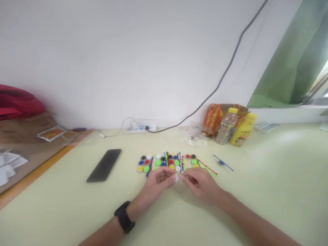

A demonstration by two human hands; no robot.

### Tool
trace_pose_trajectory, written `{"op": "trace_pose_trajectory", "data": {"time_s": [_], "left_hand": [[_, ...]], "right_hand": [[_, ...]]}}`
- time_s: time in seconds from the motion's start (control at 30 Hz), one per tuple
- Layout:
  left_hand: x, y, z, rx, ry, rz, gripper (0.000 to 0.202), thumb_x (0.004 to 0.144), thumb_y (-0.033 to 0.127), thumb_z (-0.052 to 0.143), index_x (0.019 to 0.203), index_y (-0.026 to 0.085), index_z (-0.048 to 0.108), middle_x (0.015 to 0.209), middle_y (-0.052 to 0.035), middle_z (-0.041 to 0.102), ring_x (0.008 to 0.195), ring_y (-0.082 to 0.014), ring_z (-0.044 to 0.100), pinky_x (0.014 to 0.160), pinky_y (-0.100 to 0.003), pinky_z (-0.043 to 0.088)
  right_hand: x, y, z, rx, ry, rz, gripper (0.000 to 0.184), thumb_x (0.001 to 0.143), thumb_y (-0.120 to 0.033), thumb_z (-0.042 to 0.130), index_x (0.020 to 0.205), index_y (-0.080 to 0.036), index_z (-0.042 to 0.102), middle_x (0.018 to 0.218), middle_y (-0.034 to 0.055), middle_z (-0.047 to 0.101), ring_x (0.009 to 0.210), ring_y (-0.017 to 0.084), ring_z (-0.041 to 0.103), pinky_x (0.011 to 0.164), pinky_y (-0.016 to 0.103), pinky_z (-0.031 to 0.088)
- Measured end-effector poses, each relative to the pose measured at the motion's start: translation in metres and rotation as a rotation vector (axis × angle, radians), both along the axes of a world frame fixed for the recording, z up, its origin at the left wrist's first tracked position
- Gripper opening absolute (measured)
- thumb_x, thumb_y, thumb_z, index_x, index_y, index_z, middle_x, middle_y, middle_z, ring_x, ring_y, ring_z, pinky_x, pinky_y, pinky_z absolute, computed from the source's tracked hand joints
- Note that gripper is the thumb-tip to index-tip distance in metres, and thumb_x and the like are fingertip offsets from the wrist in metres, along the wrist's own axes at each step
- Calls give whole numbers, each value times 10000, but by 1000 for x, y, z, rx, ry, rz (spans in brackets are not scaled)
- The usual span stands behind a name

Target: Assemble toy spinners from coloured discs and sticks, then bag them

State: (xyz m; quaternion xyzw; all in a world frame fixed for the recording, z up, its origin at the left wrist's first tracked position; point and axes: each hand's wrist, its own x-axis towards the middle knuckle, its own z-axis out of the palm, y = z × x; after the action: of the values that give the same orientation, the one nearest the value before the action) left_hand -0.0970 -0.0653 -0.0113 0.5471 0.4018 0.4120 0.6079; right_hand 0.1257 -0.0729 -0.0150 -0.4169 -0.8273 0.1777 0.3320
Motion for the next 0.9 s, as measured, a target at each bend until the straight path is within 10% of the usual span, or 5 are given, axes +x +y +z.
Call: {"op": "trace_pose_trajectory", "data": {"time_s": [0.9], "left_hand": [[-1,0,-2,10,37,-27,304,828,420,851,997,184,760,996,-77,761,936,-208,698,860,-318,557]], "right_hand": [[0,0,0,36,-69,32,358,1046,-323,484,714,-200,536,601,-29,511,557,120,384,609,266,297]]}}
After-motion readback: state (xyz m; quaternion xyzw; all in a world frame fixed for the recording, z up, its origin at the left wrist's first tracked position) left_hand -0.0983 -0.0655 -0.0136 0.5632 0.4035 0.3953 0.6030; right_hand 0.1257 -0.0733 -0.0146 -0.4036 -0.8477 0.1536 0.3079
